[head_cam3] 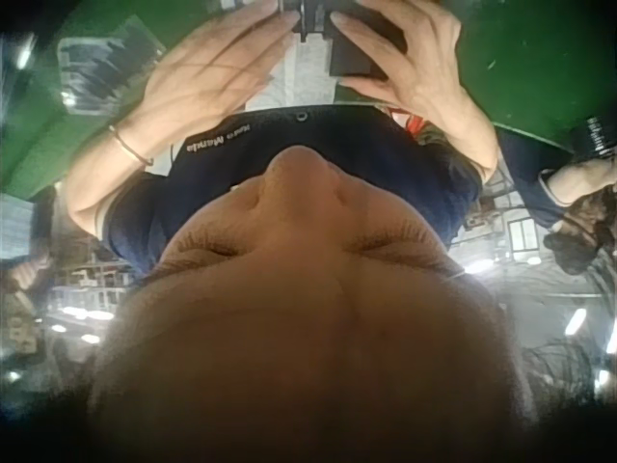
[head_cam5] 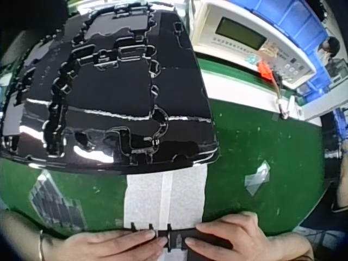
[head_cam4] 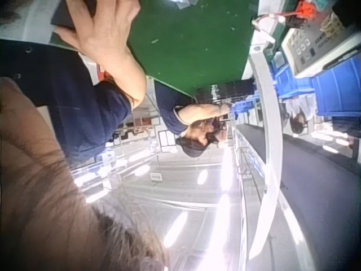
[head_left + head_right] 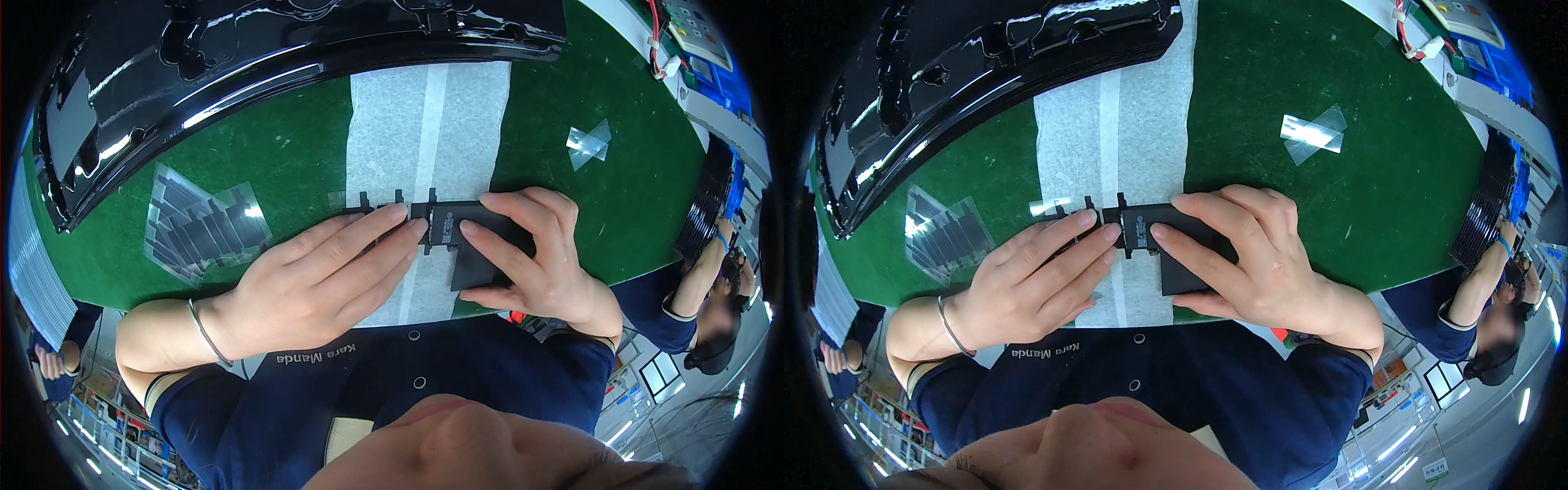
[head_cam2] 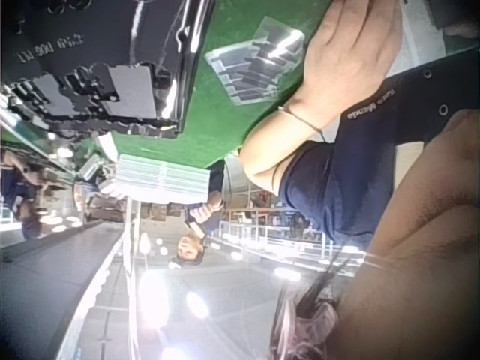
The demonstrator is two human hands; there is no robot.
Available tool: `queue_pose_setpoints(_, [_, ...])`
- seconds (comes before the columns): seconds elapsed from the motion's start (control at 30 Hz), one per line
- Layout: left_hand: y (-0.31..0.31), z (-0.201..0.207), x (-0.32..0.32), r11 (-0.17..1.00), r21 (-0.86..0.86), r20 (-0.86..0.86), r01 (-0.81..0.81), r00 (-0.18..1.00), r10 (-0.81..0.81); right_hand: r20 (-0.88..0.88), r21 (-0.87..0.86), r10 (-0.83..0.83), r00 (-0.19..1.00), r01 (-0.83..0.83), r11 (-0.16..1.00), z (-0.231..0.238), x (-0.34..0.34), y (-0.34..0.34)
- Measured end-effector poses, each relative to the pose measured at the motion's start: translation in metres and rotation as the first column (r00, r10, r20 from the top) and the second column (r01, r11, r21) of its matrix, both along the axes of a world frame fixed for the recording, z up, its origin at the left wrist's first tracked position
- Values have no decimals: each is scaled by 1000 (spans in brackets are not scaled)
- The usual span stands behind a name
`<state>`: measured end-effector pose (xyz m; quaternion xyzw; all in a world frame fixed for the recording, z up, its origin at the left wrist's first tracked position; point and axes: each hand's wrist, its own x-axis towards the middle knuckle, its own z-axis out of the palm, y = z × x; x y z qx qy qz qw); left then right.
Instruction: The recorder is assembling small black electronic components on a workbench in an electronics factory.
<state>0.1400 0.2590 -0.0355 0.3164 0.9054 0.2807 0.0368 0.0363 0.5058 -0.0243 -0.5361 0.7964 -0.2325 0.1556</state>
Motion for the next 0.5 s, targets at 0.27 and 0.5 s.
queue_pose_setpoints(0.27, [0,0,0,1000,-5,5,-6,1000,6,-5,6,-5,1000,5,1000,0,1,0])
queue_pose_setpoints(0.5, [-1,-1,-1,1000,-5,-15,5,1000,-5,-15,12,6,1000,-6,1000,0,1,0])
